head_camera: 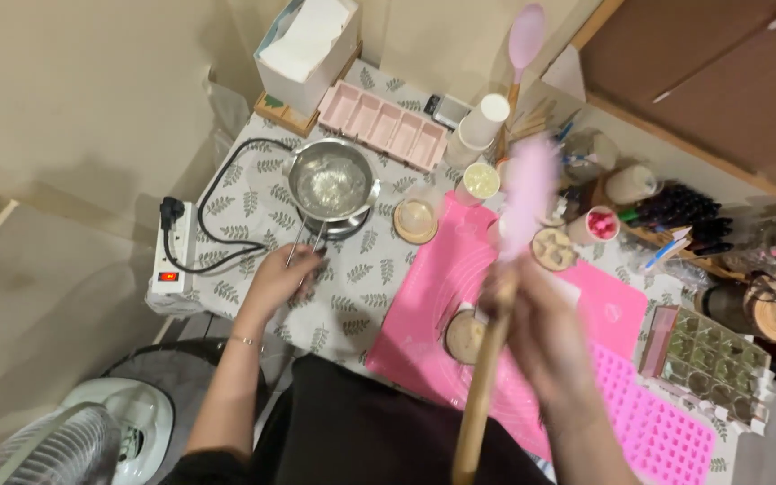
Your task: Preparing silicone molds and stirring wax for handmade candles.
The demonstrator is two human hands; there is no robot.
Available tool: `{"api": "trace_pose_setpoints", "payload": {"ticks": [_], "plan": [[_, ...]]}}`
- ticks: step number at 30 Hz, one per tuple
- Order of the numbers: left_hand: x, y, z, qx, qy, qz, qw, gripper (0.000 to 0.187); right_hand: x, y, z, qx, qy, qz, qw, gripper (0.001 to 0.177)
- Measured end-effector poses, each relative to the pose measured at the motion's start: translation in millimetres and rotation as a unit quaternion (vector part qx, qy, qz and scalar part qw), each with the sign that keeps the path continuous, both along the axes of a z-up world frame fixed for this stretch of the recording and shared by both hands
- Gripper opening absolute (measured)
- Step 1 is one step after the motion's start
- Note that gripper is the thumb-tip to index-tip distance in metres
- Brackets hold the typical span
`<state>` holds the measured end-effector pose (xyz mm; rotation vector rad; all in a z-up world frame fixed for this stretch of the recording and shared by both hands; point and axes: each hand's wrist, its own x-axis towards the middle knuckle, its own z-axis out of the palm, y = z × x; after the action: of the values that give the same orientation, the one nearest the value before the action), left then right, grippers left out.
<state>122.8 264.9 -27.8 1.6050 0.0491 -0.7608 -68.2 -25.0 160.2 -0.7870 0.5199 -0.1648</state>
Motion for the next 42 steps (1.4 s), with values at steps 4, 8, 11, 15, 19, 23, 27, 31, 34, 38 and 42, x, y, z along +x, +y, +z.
{"api": "trace_pose_setpoints", "payload": {"ticks": [4, 8, 11, 15, 19, 23, 27, 31, 34, 38, 42], "plan": [[11, -1, 1, -0.038, 0.061, 0.032, 0.997, 0.018, -26, 79, 23, 0.120, 0.182, 0.059, 0.974, 0.041], [24, 7, 8, 0.001, 0.089, 0.016, 0.996, 0.020, -34, 68, 0, -0.026, 0.122, 0.206, 0.971, 0.054], [40, 14, 6, -0.020, 0.108, 0.006, 0.994, 0.036, 3, 58, 15, -0.194, 0.101, 0.126, 0.967, 0.054], [59, 31, -22, -0.018, 0.116, -0.019, 0.993, 0.059, 36, 46, 15, -0.152, 0.107, 0.051, 0.981, 0.027], [67, 34, 14, 0.039, 0.079, -0.061, 0.994, 0.060, 36, 54, -6, -0.154, -0.013, 0.083, 0.985, 0.033], [80, 40, 2, 0.038, 0.074, -0.083, 0.993, 0.057, 40, 80, -63, -0.611, 0.167, 0.239, 0.736, 0.014], [85, 43, 3, 0.044, 0.077, -0.096, 0.991, 0.059, 52, 125, -163, -0.715, 0.084, 0.239, 0.652, 0.032], [87, 45, -7, 0.056, 0.062, -0.120, 0.989, 0.060, 101, 149, -218, -0.675, 0.204, 0.213, 0.677, 0.022], [88, 47, -1, 0.047, 0.080, -0.123, 0.988, 0.062, 121, 139, -255, -0.444, 0.290, 0.192, 0.826, 0.021], [87, 44, 1, 0.046, 0.091, -0.122, 0.987, 0.064, 116, 117, -278, -0.177, 0.323, 0.159, 0.916, 0.034], [87, 46, 0, 0.055, 0.084, -0.125, 0.987, 0.067, 114, 105, -285, -0.047, 0.276, 0.157, 0.947, 0.043]]}}
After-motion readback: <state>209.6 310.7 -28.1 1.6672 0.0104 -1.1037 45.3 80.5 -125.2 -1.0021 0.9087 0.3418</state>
